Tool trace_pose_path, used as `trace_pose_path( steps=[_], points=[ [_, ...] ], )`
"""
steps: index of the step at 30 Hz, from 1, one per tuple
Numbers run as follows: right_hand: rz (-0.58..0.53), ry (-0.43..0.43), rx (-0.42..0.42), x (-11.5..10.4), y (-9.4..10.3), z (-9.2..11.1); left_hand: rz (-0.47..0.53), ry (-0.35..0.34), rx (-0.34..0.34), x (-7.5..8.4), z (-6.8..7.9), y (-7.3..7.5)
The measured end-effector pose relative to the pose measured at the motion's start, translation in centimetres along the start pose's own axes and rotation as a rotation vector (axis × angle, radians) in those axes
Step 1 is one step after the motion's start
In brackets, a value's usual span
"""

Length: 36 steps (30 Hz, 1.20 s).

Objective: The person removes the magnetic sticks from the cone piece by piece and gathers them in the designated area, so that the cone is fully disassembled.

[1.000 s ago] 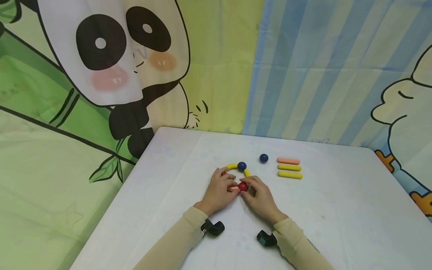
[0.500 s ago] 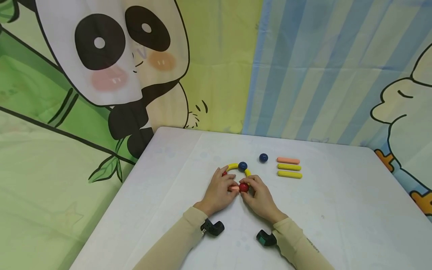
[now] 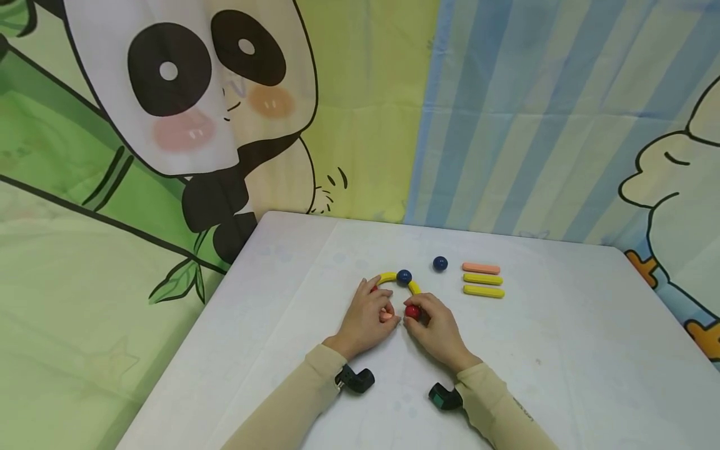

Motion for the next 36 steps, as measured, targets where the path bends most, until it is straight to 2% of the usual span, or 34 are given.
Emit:
trace_pose_path(
  steps=[3, 7, 15, 19, 22, 26, 31, 34, 36],
  points=[
    [0.022, -0.021, 0.050, 0.2, 0.3, 0.0, 0.005, 0.002, -0.009, -0.1, -0.1, -0.1],
    [0.063, -0.097, 0.103, 0.9, 0.7, -0.1, -0.002, 0.051, -0.006, -0.5, -0.1, -0.1],
    [0.093, -0.235, 0.188, 2.0, 1.7, -0.1, -0.011, 0.288, 0.189, -1.9, 0.1, 1.1],
    [0.128, -0.298, 0.189, 2.5, 1.9, -0.1, 0.021, 0.380, 0.233, -2.2, 0.2, 1.5],
    [0.149, -0.346, 0.174, 2.9, 2.0, -0.1, 0.058, 0.411, 0.252, -2.4, 0.3, 1.6],
    [0.147, -0.367, 0.145, 3.0, 2.1, -0.1, 0.014, 0.392, 0.273, -2.5, 0.3, 1.8],
    [0.128, -0.312, 0.118, 2.8, 1.9, -0.2, -0.078, 0.296, 0.337, -2.2, 0.1, 2.4],
    [0.123, -0.265, 0.099, 2.5, 1.6, -0.1, -0.037, 0.212, 0.365, -1.7, -0.2, 2.5],
    [0.118, -0.240, 0.085, 2.1, 1.4, 0.0, 0.013, 0.150, 0.339, -1.1, -0.3, 2.4]
  ],
)
Point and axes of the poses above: each hand's wrist, its own z-axis away from the middle knuckle, its own y-axis out of the back of the hand, x = y × z, the point moved 5 cm from there along -z, towards the middle knuckle, and after that the axes turned 3 degrees about x, right-handed, at the moved point
